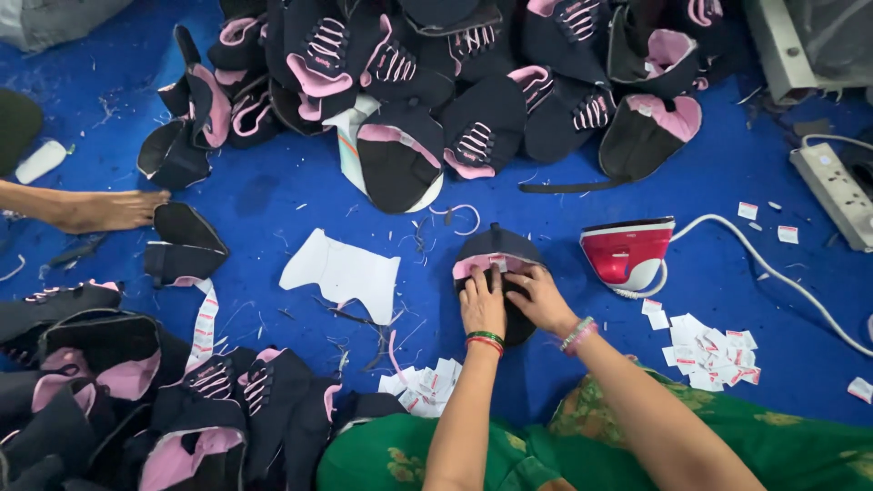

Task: Pressing and ironing the internal lining and labels of shoe upper components.

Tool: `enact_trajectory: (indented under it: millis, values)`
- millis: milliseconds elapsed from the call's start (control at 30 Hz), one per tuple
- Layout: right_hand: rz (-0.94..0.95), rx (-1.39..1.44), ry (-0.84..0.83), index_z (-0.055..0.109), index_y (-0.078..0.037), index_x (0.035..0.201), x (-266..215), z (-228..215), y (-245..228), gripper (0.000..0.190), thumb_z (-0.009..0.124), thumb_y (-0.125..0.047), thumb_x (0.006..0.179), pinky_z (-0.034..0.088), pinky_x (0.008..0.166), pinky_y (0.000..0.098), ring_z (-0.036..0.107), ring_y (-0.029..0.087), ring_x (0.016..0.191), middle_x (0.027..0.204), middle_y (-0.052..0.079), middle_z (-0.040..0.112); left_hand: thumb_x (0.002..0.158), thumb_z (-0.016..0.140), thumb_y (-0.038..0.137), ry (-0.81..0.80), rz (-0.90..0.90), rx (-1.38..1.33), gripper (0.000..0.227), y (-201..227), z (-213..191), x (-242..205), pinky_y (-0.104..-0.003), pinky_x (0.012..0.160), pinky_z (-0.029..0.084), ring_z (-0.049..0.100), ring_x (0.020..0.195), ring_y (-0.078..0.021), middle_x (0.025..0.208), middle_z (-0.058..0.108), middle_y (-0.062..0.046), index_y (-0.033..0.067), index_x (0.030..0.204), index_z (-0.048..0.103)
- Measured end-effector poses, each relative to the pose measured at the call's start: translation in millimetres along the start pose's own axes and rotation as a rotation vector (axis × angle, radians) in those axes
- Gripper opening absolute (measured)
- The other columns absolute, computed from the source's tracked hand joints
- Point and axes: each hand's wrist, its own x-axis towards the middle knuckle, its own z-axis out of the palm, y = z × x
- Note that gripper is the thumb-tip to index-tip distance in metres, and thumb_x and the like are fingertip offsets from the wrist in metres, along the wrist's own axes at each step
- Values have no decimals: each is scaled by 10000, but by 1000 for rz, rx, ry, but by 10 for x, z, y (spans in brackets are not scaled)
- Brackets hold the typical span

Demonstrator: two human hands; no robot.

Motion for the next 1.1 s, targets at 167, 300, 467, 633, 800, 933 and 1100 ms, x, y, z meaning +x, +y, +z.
enact_trajectory:
  millis: [167,300,467,633,800,933,1100]
  values:
    - [525,481,385,722,-27,1103,-754,-23,403,204,689,-167,958,569,789,359,681,249,922,1047,147,702,945,523,172,2,19,87,533,32,-57,-23,-381,923,449,542,1153,-284,1453,502,-170,193,1477,546]
    - [1010,847,932,495,16,1315,-1047,-25,878,562,798,-81,852,555,706,382,599,232,905,1126,144,557,936,532,215,38,47,128,556,11,145,-11,-408,918,436,529,1187,-285,1427,508,-164,183,1491,512]
    - [748,199,888,558,56,1283,-824,-673,652,709,928,-156,717,533,822,413,616,323,999,1213,247,557,915,536,218,10,14,202,577,63,-31,45,-440,851,427,528,1080,-281,1377,533,-137,228,1489,485]
    - [594,271,662,694,19,1202,-572,-1180,408,511,806,-207,758,537,871,386,723,262,974,1096,192,757,1012,487,175,-125,-22,216,591,62,34,3,-474,790,438,553,908,-280,1046,578,-109,268,1593,437]
    - [435,123,320,677,17,1161,-229,-1820,155,459,743,-237,785,579,780,429,759,331,853,933,233,747,975,470,165,-154,-36,261,615,47,207,37,-472,629,441,580,716,-276,874,584,-121,323,1567,414]
    - [266,-158,45,665,22,1156,-71,-2181,-445,472,774,-347,883,575,812,458,738,411,901,948,292,729,963,482,164,-204,-40,227,653,37,223,23,-462,552,449,592,649,-265,817,581,-108,322,1589,381]
    - [150,-324,-393,528,-185,1402,-88,-2062,-1154,616,669,-474,876,587,794,490,732,405,895,949,230,751,971,510,187,-237,-93,158,665,50,391,69,-438,510,446,618,581,-250,798,571,-98,370,1590,351]
